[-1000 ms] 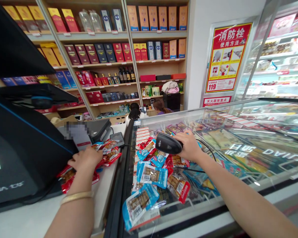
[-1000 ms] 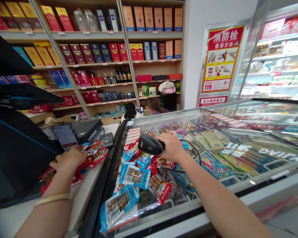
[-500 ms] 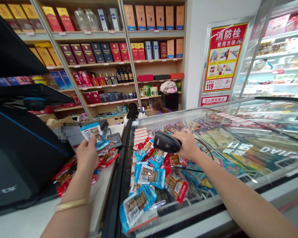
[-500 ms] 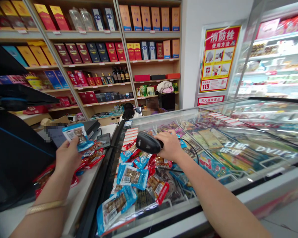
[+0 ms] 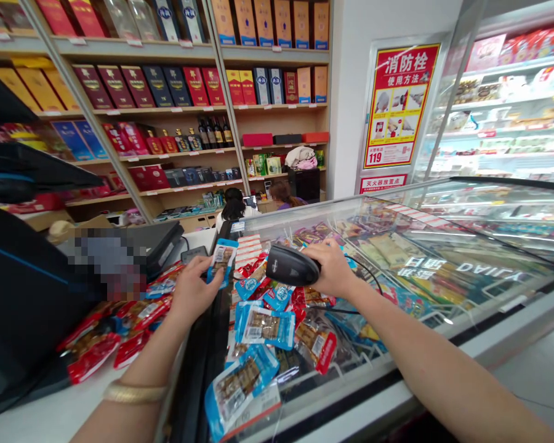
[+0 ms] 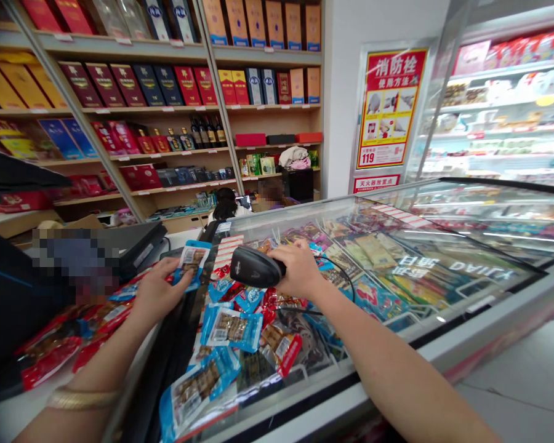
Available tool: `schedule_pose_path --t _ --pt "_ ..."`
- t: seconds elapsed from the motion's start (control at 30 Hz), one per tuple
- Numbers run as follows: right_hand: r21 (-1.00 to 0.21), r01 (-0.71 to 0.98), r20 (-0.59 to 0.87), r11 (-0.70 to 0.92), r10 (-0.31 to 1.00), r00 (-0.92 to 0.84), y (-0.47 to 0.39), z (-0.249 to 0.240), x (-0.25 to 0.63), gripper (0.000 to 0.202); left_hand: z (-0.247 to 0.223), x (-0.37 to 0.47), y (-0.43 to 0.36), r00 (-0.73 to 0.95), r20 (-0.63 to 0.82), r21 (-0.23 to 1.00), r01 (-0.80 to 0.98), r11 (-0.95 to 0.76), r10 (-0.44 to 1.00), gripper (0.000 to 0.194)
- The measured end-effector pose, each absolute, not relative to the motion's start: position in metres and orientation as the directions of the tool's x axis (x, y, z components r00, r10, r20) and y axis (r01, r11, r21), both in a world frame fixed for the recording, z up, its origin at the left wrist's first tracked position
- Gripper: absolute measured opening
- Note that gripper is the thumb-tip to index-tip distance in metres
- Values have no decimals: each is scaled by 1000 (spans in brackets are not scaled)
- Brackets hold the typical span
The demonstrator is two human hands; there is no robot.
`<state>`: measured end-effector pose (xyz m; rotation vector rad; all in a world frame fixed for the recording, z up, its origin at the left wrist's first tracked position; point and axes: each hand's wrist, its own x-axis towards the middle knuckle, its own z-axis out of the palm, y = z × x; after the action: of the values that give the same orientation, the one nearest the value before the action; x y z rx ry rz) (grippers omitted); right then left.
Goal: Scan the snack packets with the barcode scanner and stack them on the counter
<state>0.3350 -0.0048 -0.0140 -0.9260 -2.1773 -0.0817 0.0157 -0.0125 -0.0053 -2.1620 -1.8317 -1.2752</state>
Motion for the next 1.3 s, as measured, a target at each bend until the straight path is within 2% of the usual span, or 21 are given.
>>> schedule_pose_path --t 0.1,0.23,0.57,0.67,0.83,0.93,1.03,1.13,1.23,1.3 --pt "-215 649 658 730 599 -456 -6 -12 334 28 -6 21 -14 34 598 401 853 -335 801 34" --pt "-210 658 646 723 608 -462 -6 -11 334 27 -6 26 -15 77 605 382 846 -373 793 36" --pt "-227 675 708 702 595 -381 -3 -13 337 27 -12 29 -12 83 648 310 879 -361 757 32" --pt "-237 695 738 678 591 -325 1 -15 340 26 -19 37 -7 201 638 256 855 -450 743 37" --pt "-223 719 755 659 583 -301 5 -20 345 26 -35 51 -1 458 499 212 758 -616 735 47" --pt "-209 719 760 662 573 -307 6 -21 345 26 -36 51 -1 487 470 188 760 -623 736 53" --pt "-208 720 758 663 574 -310 6 -22 345 25 -25 39 -2 345 522 157 860 -486 780 59" --pt "-208 724 752 658 581 -312 6 -21 345 25 -9 15 -4 -6 538 143 986 -84 843 62" --pt "-206 729 733 652 597 -327 6 -21 345 26 2 -15 -6 -336 450 148 942 302 827 65" --pt "-203 731 726 652 601 -334 7 -22 345 25 3 -33 -4 -440 356 151 898 414 825 72"
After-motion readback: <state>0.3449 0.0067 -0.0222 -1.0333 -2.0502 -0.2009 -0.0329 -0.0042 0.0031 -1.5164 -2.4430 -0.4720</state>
